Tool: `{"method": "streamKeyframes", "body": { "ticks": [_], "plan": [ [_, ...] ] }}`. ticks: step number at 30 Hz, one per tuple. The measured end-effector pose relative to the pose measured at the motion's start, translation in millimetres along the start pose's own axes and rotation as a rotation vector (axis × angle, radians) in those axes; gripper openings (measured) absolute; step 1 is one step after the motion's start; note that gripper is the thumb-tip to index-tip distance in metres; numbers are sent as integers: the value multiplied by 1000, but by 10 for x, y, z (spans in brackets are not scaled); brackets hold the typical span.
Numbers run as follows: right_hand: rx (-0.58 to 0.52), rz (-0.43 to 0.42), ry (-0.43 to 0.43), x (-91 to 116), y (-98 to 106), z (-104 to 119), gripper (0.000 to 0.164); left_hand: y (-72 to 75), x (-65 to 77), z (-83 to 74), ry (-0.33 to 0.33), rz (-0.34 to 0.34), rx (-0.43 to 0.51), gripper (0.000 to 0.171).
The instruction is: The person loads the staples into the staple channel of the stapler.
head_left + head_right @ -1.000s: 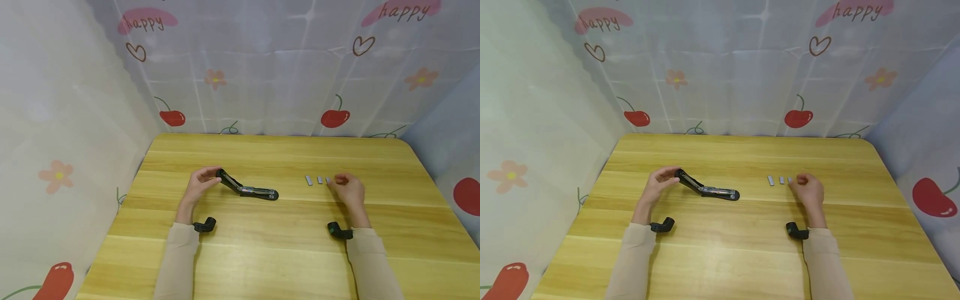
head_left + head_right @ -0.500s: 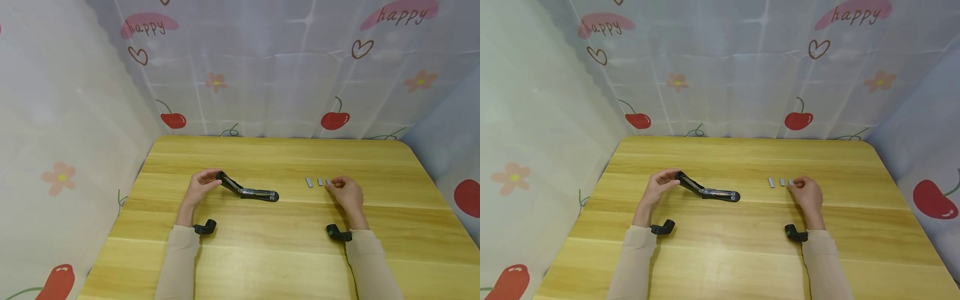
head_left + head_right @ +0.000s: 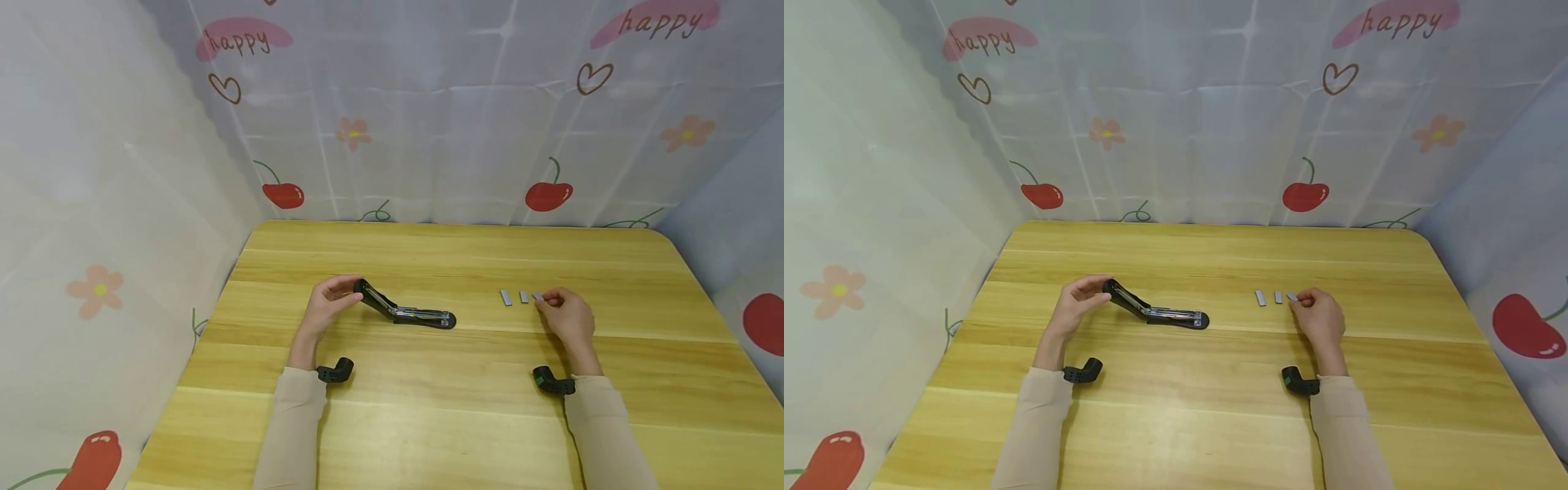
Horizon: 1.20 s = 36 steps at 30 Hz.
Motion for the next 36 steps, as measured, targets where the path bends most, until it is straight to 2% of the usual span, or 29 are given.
{"method": "streamKeyframes", "body": {
  "ticks": [8,15,22,28,36],
  "plan": [
    [-10,-33,-16,15,3,-17,27,6,-11,20,10,6,12,42],
    [-71,-141,-51,28,46,-85,30,7,-6,6,0,5,17,41],
    [-122,-196,-74,22,66,-114,30,15,-23,23,3,7,15,40],
    [-169,-260,-14,10,116,13,25,15,-25,18,-4,6,14,39],
    [-254,-247,54,7,68,326,19,9,-29,15,-20,8,14,39]
  ]
}}
Point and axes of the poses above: each hand's wrist, its own x-axis away from the middle knuckle, its own y-axis out of the back of the hand, z = x × y, the point moved 9 cm from there along -x, towards the middle knuckle, and after that the axes turned 9 degrees about y, right-handed, at the moved point
